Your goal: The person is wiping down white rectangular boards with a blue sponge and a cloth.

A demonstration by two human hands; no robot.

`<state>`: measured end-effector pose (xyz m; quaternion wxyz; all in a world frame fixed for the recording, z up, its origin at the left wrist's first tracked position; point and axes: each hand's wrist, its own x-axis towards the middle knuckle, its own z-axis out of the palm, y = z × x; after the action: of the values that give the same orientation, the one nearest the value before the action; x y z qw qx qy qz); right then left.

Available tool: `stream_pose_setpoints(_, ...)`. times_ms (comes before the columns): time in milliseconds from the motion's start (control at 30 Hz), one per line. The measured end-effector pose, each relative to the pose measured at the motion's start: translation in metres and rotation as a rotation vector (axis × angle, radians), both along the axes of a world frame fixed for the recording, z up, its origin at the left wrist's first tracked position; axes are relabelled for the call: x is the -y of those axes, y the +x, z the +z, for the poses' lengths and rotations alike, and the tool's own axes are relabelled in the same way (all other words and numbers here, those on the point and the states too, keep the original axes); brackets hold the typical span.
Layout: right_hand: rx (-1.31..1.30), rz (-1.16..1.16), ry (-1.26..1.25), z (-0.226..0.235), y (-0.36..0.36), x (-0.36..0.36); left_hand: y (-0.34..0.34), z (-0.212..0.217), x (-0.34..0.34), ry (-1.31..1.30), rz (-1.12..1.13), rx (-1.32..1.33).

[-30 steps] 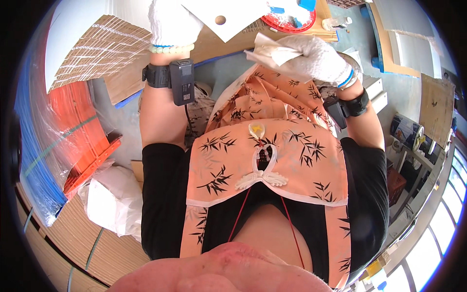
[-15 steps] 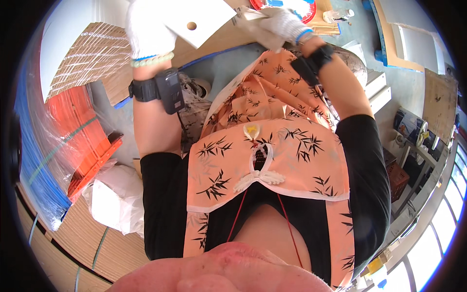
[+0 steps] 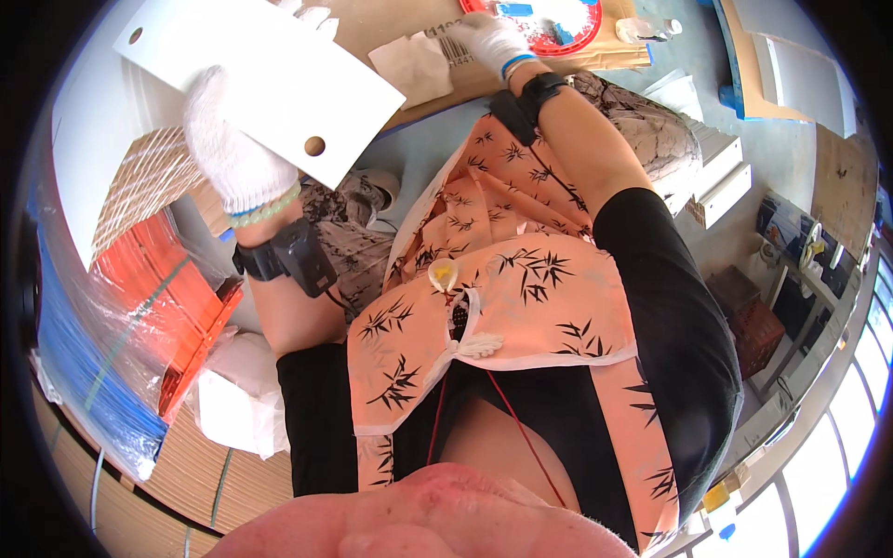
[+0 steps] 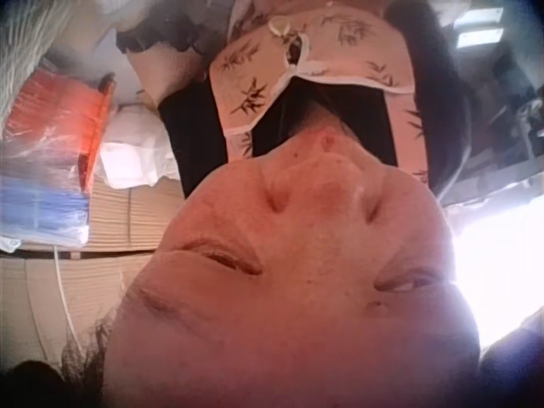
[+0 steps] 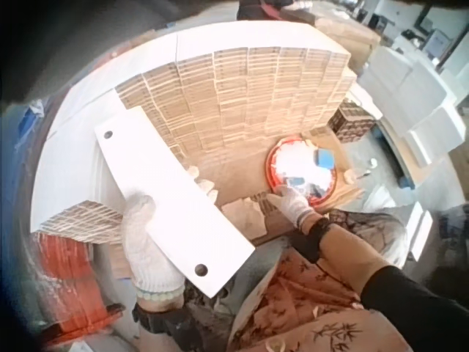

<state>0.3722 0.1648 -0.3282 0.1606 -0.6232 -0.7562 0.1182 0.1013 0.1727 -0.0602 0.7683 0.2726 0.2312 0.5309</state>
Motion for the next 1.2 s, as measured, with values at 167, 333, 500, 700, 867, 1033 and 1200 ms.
stream_pose_setpoints(167, -0.056, -0.842, -0.138, 0.016, 0.082, 0.016, 0.016, 0.028, 0.016, -0.175, 0.128, -0.094)
stream_pose_setpoints(333, 0.041, -0.973, -0.220, -0.026, 0.129, 0.058, 0.014, 0.030, 0.015, -0.103, 0.111, -0.266)
stream_pose_setpoints(500, 0.080, -0.901, -0.303, -0.026, 0.116, 0.049, 0.005, 0.021, 0.012, -0.075, -0.096, -0.299)
stream_pose_setpoints(700, 0.029, -0.851, -0.356, -0.015, 0.122, 0.044, 0.001, 0.009, 0.015, -0.135, -0.141, -0.058)
stream_pose_setpoints(867, -0.693, -0.834, -0.186, 0.050, 0.094, 0.013, 0.027, 0.031, 0.019, -0.069, -0.003, 0.005)
stream_pose_setpoints(1033, -1.661, -0.310, -0.115, 0.183, 0.012, 0.019, 0.026, 0.042, 0.012, -0.097, 0.211, -0.141)
stream_pose_setpoints(1200, -1.666, -0.139, -0.108, 0.236, -0.016, 0.051, 0.009, 0.026, 0.000, 0.046, 0.008, 0.350)
